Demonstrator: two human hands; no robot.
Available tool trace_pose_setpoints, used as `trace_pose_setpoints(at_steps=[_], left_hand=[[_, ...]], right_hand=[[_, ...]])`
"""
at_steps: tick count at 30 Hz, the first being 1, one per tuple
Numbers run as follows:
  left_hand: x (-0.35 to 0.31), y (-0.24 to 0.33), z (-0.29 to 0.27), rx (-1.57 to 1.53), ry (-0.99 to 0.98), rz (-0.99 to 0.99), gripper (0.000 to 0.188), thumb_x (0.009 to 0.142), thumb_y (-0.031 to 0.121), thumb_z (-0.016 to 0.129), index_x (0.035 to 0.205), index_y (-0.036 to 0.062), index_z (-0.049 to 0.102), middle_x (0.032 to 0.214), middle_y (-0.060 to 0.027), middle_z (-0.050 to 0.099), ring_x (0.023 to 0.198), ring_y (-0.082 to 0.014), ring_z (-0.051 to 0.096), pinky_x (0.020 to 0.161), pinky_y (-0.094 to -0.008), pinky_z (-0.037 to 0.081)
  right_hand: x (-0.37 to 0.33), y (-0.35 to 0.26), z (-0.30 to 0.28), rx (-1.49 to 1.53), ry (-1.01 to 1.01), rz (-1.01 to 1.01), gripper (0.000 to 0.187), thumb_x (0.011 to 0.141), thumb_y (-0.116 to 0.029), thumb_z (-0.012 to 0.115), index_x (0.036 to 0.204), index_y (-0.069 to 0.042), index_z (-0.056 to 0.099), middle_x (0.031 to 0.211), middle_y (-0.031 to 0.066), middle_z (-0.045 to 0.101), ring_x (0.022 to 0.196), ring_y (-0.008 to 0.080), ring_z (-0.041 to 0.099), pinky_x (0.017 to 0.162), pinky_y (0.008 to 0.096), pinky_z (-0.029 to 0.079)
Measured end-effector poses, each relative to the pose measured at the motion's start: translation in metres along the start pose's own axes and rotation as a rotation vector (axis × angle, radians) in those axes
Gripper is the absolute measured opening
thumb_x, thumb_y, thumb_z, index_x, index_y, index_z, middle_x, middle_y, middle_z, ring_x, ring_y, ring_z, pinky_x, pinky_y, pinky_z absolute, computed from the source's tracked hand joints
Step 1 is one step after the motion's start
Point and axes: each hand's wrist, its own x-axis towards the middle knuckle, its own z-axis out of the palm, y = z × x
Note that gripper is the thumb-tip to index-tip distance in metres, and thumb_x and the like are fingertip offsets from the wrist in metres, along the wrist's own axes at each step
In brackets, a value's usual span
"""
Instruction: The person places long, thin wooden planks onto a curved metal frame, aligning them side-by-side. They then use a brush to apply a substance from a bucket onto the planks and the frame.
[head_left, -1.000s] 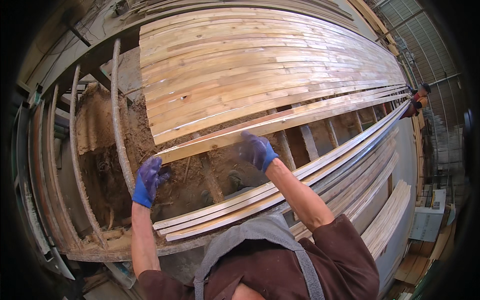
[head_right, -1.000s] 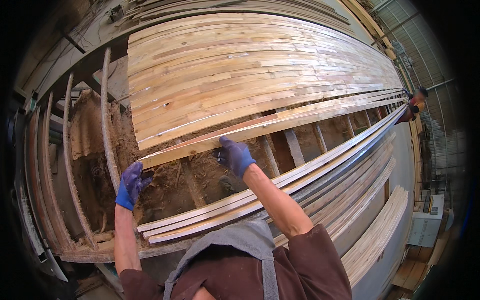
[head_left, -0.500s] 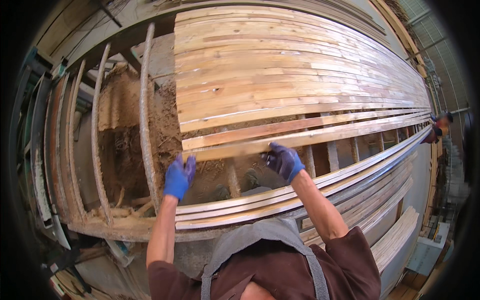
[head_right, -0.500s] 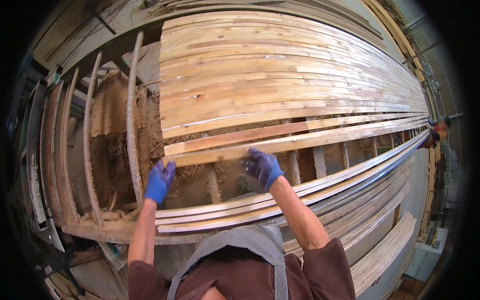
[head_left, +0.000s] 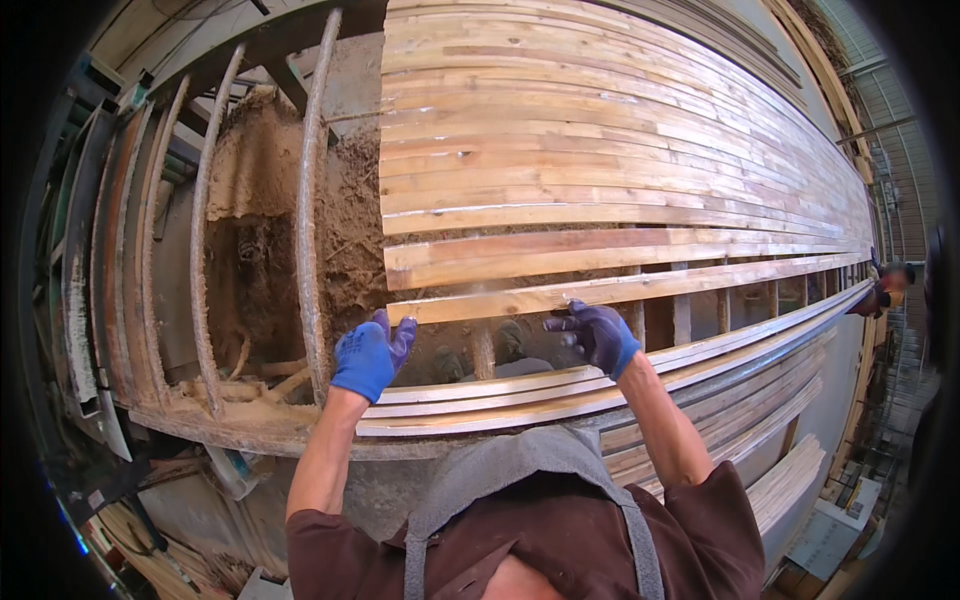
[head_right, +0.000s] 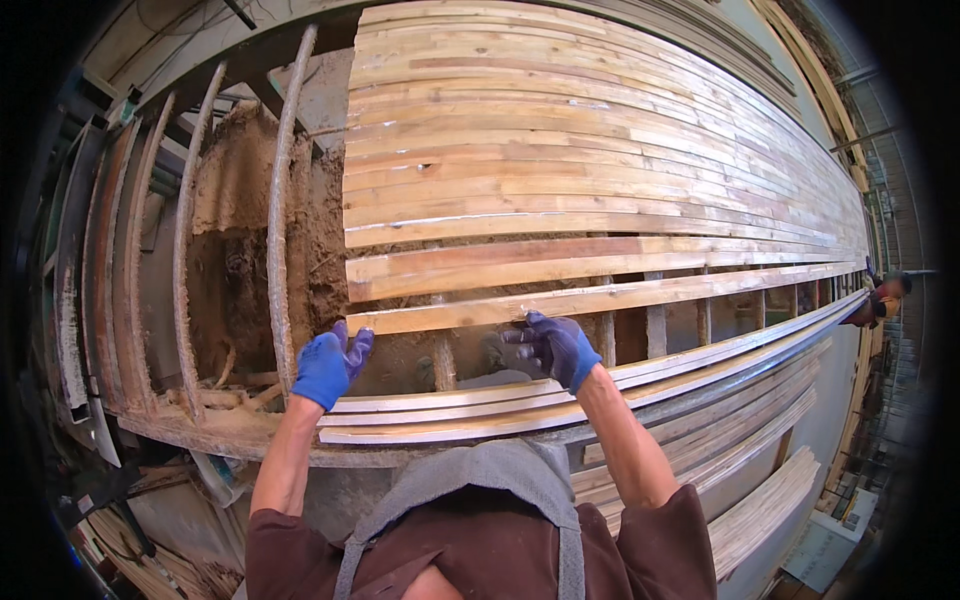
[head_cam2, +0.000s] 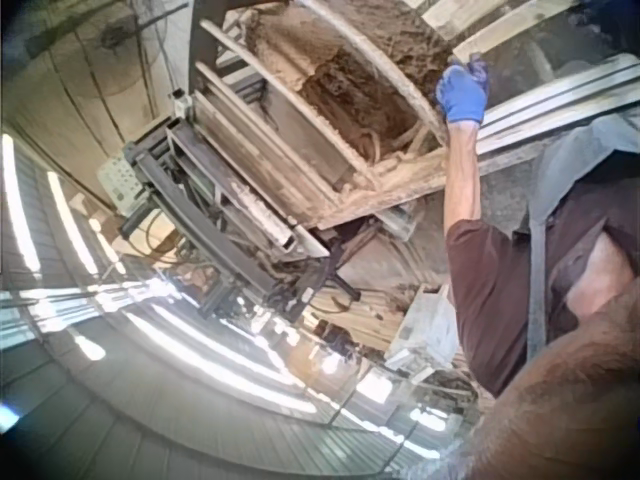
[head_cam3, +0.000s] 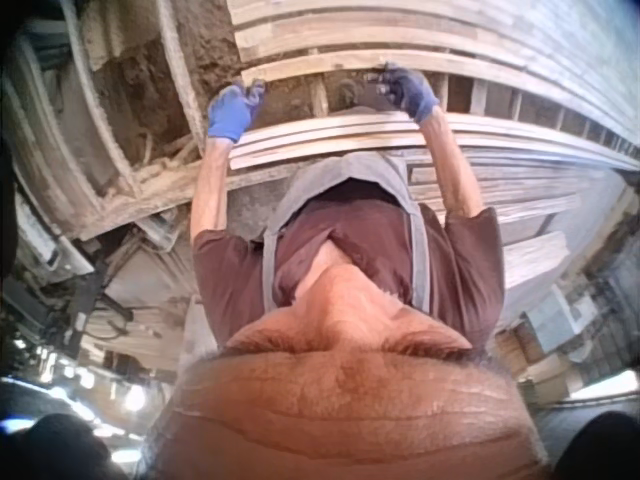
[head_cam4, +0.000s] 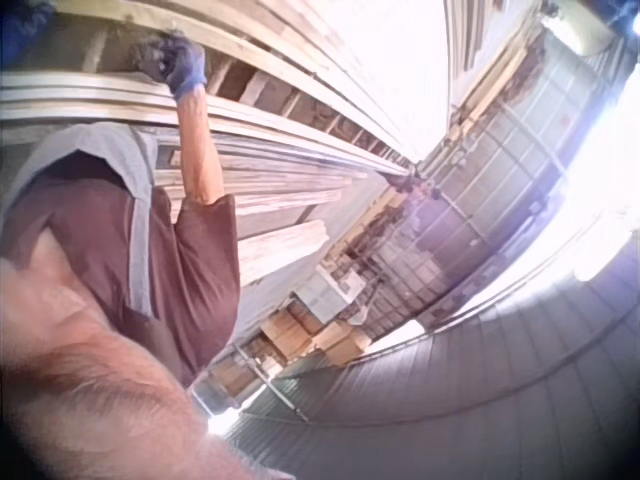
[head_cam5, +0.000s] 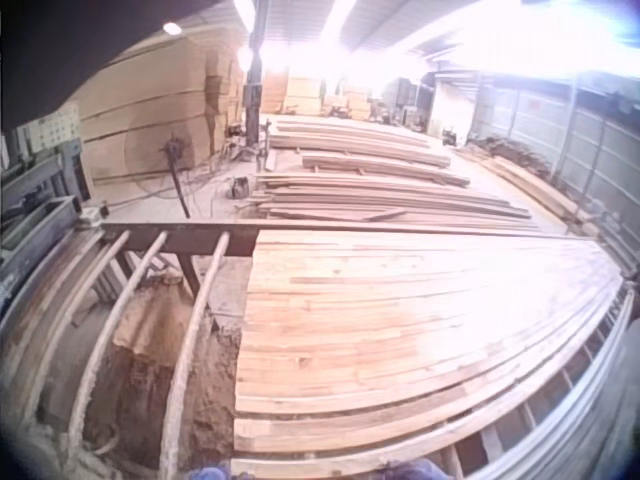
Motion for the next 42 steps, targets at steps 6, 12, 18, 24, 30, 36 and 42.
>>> trace_pose_setpoints(at_steps=[6,12,18,24,30,36,42], left_hand=[[-0.028,-0.009,-0.007,0.112,-0.246,0.132,0.054,0.095,0.053,0.059,0.093,-0.0005,0.069,0.070,-0.0272,0.065,0.068,-0.0442,0.067,0.062,-0.0511,0.052],[-0.007,-0.014,-0.003,-0.080,-0.192,0.078,0.061,0.096,0.058,0.056,0.089,-0.0026,0.064,0.073,-0.0327,0.062,0.073,-0.0508,0.065,0.063,-0.0538,0.050],[0.007,-0.032,0.007,-0.363,-0.175,0.163,0.053,0.099,0.052,0.055,0.097,0.0001,0.063,0.078,-0.0176,0.071,0.065,-0.0303,0.069,0.063,-0.0426,0.055],[-0.083,-0.160,0.008,-1.188,-0.057,0.027,0.057,0.104,0.031,0.049,0.151,0.0004,0.041,0.146,-0.0148,0.052,0.130,-0.0280,0.054,0.112,-0.0402,0.042],[-0.134,-0.158,0.074,-1.182,0.050,-0.082,0.062,0.108,0.044,0.041,0.151,-0.0010,0.040,0.151,-0.0145,0.048,0.137,-0.0280,0.047,0.118,-0.0422,0.033],[-0.116,-0.124,0.109,-1.255,0.158,0.036,0.057,0.109,0.037,0.040,0.150,-0.0028,0.039,0.152,-0.0144,0.045,0.142,-0.0259,0.040,0.122,-0.0384,0.025],[-0.075,-0.071,0.147,-1.651,0.177,0.150,0.060,0.110,0.038,0.040,0.153,-0.0025,0.034,0.158,-0.0144,0.038,0.146,-0.0241,0.036,0.123,-0.0377,0.024]], right_hand=[[-0.080,-0.026,0.011,-0.659,-0.058,-0.092,0.029,0.097,-0.025,0.063,0.109,0.000,0.070,0.082,0.0090,0.074,0.059,0.0116,0.065,0.053,0.0239,0.050],[-0.083,-0.015,0.004,-0.996,0.159,-0.301,0.023,0.094,-0.026,0.068,0.103,-0.004,0.070,0.075,0.0024,0.069,0.067,0.0090,0.063,0.064,0.0262,0.053],[-0.117,0.001,-0.026,-1.181,-0.173,0.238,0.021,0.095,-0.025,0.069,0.104,-0.007,0.074,0.079,0.0003,0.072,0.067,0.0069,0.063,0.060,0.0244,0.053],[-0.144,0.062,-0.097,-0.951,0.125,0.301,0.026,0.095,-0.029,0.066,0.092,-0.004,0.074,0.070,0.0072,0.071,0.057,0.0127,0.065,0.052,0.0270,0.052],[-0.128,0.085,-0.109,-0.613,0.334,0.011,0.026,0.095,-0.024,0.067,0.083,-0.001,0.071,0.062,0.0085,0.066,0.046,0.0123,0.057,0.044,0.0272,0.046],[-0.100,0.079,-0.103,-0.525,0.442,-0.232,0.027,0.094,-0.024,0.067,0.077,-0.004,0.069,0.061,0.0056,0.064,0.048,0.0125,0.057,0.044,0.0273,0.042],[-0.086,0.073,-0.153,-0.277,0.532,-0.321,0.023,0.096,-0.025,0.062,0.088,-0.004,0.069,0.069,0.0079,0.070,0.051,0.0142,0.062,0.043,0.0260,0.044]])
